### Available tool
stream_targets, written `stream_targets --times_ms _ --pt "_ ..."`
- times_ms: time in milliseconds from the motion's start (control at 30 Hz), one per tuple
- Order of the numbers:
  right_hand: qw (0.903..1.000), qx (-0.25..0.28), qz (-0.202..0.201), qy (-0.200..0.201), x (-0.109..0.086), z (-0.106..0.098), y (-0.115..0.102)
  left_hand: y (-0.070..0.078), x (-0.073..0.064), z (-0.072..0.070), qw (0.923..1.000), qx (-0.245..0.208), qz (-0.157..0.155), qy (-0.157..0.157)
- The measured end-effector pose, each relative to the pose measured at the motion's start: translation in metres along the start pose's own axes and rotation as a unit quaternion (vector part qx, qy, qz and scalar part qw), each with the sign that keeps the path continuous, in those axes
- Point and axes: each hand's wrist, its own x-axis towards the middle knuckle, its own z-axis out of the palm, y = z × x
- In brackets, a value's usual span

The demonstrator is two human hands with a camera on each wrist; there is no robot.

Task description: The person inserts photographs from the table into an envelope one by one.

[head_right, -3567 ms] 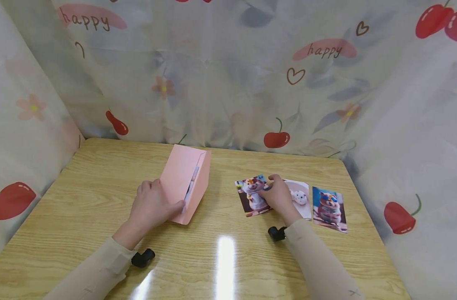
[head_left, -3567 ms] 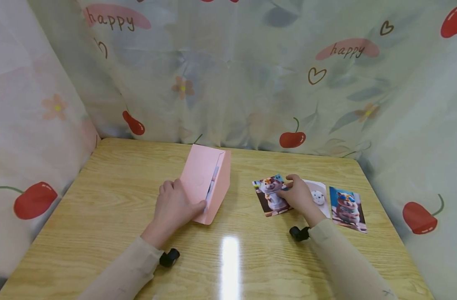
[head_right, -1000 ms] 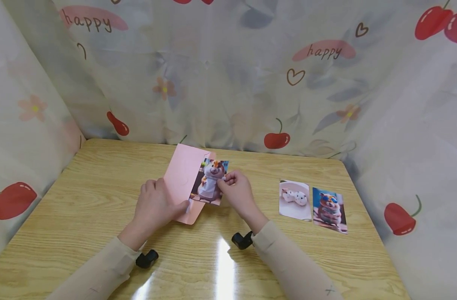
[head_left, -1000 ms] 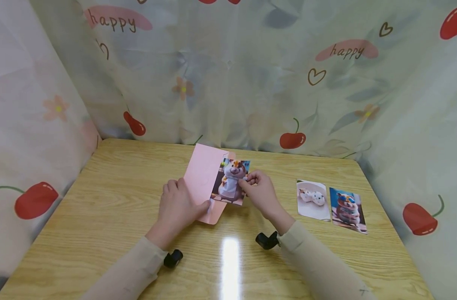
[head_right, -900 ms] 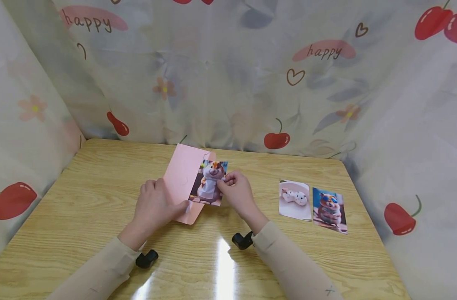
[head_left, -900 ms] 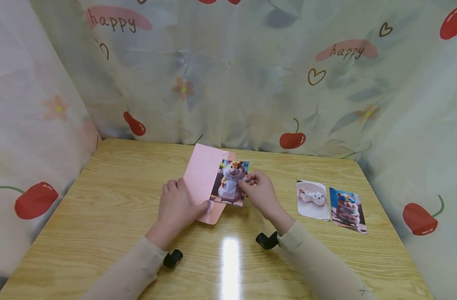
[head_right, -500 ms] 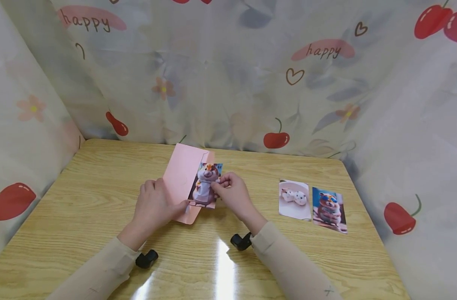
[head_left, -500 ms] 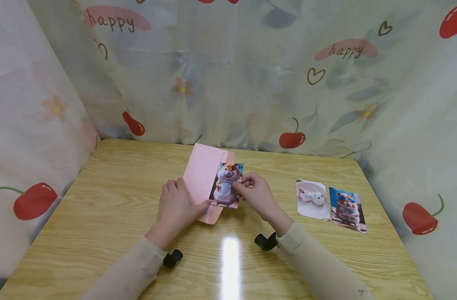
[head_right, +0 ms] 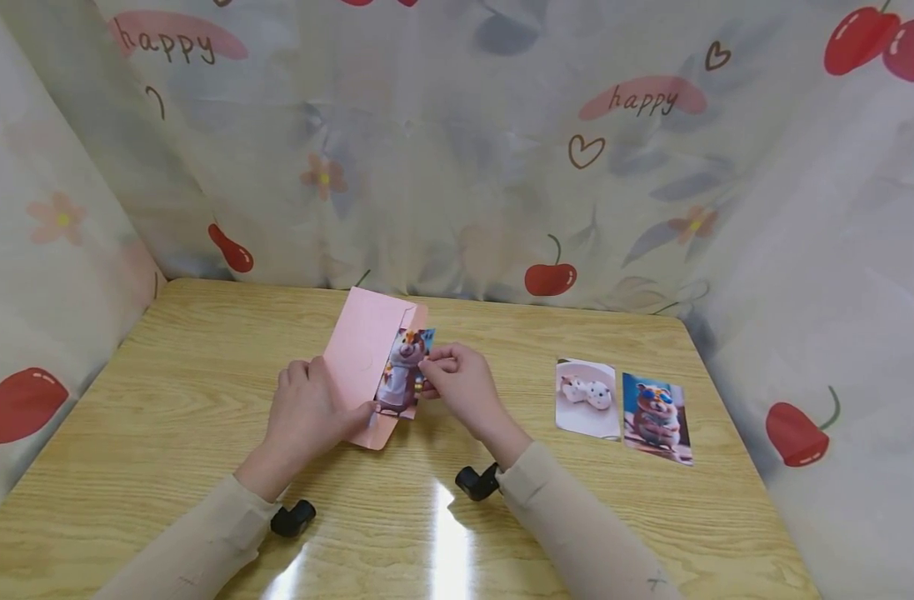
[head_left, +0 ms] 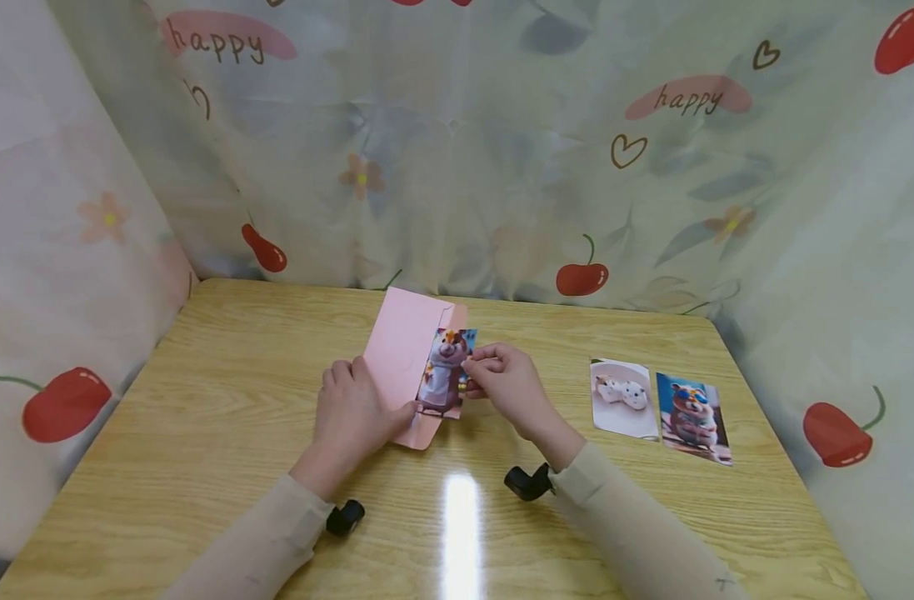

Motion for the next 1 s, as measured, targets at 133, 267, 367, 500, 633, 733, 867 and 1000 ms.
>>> stream_targets --times_ms 133,267,367,500,633,733,867,1000 --pt "0.9997 -0.018 0.012 0.015 0.003 0.003 0.002 0.0 0.0 0.001 1.0 -0.006 0.002 0.003" --pt "0.9991 -0.028 0.017 0.029 0.009 0.006 0.007 0.001 0.0 0.002 0.9999 -0.015 0.002 -0.003" --pt "0.9989 -0.026 0.022 0.031 0.012 0.01 0.011 0.002 -0.001 0.001 0.9996 -0.024 -0.002 -0.013" --pt "0.999 -0.02 0.029 0.028 0.014 0.014 0.016 0.004 -0.001 0.0 0.9991 -0.029 -0.013 -0.028" --pt "0.9992 -0.013 0.031 0.023 0.013 0.018 0.018 0.004 -0.002 0.001 0.9987 -0.033 -0.017 -0.035" --pt "0.9992 -0.012 0.031 0.021 0.013 0.02 0.019 0.004 -0.002 0.002 0.9987 -0.035 -0.014 -0.034" --pt "0.999 -0.017 0.034 0.022 0.015 0.023 0.022 0.004 -0.002 0.003 0.999 -0.037 -0.008 -0.025" --pt "0.9987 -0.029 0.035 0.023 0.016 0.026 0.024 0.004 -0.002 0.003 0.9991 -0.038 -0.007 -0.02"
